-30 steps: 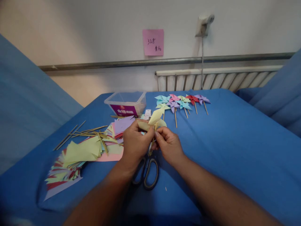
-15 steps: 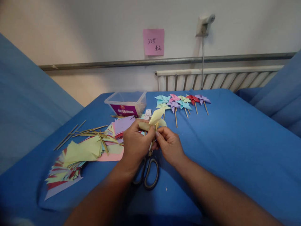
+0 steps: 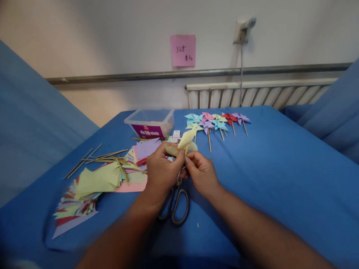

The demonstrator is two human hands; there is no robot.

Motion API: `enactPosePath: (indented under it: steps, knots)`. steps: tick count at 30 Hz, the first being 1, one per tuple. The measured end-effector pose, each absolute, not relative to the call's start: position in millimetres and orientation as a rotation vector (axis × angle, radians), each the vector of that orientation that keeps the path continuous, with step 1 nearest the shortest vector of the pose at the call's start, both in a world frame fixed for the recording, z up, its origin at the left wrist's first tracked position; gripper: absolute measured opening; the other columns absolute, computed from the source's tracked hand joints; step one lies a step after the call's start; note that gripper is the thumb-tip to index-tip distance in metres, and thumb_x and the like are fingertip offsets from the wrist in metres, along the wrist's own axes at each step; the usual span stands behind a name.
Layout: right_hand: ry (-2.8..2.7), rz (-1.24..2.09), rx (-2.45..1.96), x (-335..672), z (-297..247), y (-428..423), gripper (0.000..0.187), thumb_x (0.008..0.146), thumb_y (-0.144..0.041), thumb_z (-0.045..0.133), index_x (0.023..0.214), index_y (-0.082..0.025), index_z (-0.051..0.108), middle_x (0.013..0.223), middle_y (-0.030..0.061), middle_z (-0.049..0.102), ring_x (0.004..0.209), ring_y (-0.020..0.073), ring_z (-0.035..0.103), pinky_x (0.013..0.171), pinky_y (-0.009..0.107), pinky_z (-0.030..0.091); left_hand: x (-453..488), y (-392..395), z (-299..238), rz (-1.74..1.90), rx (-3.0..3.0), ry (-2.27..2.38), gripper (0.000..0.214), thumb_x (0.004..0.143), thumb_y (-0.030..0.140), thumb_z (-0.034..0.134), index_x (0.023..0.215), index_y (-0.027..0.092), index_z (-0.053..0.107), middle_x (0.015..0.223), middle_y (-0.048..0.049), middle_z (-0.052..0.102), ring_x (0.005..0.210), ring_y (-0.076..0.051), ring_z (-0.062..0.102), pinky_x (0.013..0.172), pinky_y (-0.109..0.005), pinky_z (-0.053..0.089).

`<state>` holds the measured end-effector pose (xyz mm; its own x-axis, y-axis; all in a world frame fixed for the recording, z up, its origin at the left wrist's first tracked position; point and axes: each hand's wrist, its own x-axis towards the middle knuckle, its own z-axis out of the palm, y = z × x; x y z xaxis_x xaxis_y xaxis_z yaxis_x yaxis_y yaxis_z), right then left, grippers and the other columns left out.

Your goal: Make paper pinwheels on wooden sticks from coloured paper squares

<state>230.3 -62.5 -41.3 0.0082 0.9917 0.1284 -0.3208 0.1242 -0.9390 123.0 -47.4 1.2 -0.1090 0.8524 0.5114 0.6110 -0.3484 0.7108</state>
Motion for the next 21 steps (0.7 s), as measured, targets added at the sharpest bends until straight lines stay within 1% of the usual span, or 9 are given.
enactPosePath:
  steps: [9, 18, 21]
  knots:
    - [-1.026, 1.25, -0.87, 230.3, -38.5, -64.0, 0.029, 0.079, -0.047, 0.071, 0.075, -0.02, 0.059, 0.057, -0.0054, 0.059, 0.048, 0.0094, 0.054, 0.05, 0.022, 0.045, 123.5, -47.6, 1.9, 1.469, 1.927, 1.617, 0.006, 0.074, 0.02, 0.065, 0.079, 0.023, 0.064, 0.07, 0.0037, 0.068, 0.065, -0.014, 0.064, 0.067, -0.026, 0.048]
    - [-1.006, 1.243, -0.856, 230.6, -37.6, -64.2, 0.025, 0.081, -0.043, 0.07, 0.082, -0.021, 0.059, 0.061, -0.005, 0.062, 0.049, 0.0099, 0.056, 0.05, 0.023, 0.045, 124.0, -50.6, 1.7, 1.445, 1.945, 1.633, 0.008, 0.075, 0.022, 0.064, 0.083, 0.024, 0.066, 0.072, 0.0028, 0.069, 0.07, -0.016, 0.066, 0.068, -0.027, 0.048]
    - [-1.049, 1.252, -0.86, 232.1, -37.1, -66.1, 0.025, 0.084, -0.044, 0.067, 0.083, -0.021, 0.058, 0.059, -0.0048, 0.061, 0.049, 0.0105, 0.056, 0.05, 0.023, 0.044, 123.8, -50.7, 3.0, 1.449, 1.936, 1.652, 0.009, 0.075, 0.022, 0.065, 0.084, 0.024, 0.066, 0.072, 0.0029, 0.069, 0.07, -0.016, 0.065, 0.069, -0.028, 0.049]
